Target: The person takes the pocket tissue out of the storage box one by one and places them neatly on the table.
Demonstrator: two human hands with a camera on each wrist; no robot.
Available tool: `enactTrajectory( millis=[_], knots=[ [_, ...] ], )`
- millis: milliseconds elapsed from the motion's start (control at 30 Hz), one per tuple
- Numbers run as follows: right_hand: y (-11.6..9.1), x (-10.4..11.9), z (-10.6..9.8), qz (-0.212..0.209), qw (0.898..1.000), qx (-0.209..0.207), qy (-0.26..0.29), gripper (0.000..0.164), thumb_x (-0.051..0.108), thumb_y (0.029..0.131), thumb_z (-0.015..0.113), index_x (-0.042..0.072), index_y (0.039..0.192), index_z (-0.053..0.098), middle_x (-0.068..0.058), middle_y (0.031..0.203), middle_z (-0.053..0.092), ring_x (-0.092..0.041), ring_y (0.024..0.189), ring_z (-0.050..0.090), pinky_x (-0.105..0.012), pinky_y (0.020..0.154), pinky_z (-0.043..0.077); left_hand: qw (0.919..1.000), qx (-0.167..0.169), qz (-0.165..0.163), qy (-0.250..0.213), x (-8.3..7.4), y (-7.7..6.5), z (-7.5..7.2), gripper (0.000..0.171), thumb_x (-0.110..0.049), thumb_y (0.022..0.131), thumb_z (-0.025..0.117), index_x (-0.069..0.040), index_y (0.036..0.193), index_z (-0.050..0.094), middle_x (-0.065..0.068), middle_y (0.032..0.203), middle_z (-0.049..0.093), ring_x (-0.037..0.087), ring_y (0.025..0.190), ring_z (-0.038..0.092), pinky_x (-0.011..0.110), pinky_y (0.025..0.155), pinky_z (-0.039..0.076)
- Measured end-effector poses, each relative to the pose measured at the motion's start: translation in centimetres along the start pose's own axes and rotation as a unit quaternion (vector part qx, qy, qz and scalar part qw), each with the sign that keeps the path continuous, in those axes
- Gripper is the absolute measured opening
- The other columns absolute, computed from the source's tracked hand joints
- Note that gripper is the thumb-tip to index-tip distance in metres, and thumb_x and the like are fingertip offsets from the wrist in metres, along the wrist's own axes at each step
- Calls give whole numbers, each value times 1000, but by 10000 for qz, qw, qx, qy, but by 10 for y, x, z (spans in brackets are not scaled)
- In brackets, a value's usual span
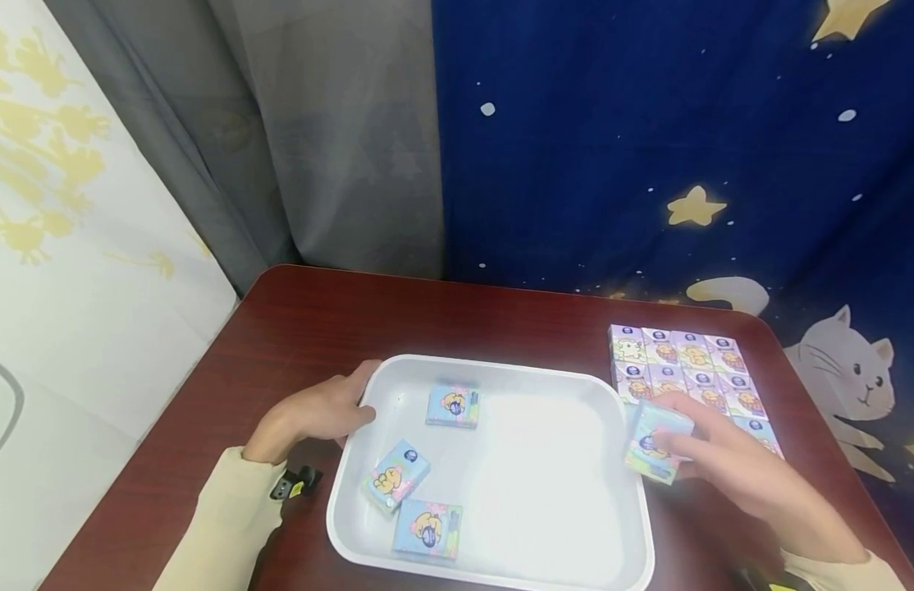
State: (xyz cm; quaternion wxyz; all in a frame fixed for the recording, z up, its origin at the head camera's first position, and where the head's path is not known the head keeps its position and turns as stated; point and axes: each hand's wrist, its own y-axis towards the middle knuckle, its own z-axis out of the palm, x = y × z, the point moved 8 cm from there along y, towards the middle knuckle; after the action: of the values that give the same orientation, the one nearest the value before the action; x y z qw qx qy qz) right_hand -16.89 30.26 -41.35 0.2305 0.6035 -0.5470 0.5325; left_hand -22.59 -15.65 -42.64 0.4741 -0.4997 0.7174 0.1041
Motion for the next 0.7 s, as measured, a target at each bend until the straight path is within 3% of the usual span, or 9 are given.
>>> enactTrajectory(
  millis=[267, 467, 700],
  knots=[
    [-15, -34, -9, 468, 9975, -55, 529, 63, 18, 112, 62, 6, 165, 32, -2, 133, 72, -20, 109, 74, -27, 91, 59, 10000, -18, -33, -48, 0, -1, -1, 73, 2, 102, 63, -4, 164, 24, 19, 110, 71, 29, 81, 78, 47, 62, 68],
    [-23, -55, -8, 560, 9953, 238, 760, 53, 16, 112, 62, 24, 160, 41, 0, 132, 74, -22, 112, 75, -28, 93, 58, 10000, -11, -11, -60, 0, -1, -1, 74, 3, 102, 62, -3, 164, 23, 20, 111, 71, 29, 82, 78, 47, 62, 68],
    [-29, -69, 4, 606, 9968, 385, 348, 60, 19, 109, 67, 0, 159, 39, -16, 145, 67, -24, 117, 73, -33, 99, 56, 10000, 6, 2, -61, -2, -2, 0, 74, 3, 102, 63, -3, 164, 24, 20, 111, 70, 29, 82, 78, 47, 62, 68]
  ],
)
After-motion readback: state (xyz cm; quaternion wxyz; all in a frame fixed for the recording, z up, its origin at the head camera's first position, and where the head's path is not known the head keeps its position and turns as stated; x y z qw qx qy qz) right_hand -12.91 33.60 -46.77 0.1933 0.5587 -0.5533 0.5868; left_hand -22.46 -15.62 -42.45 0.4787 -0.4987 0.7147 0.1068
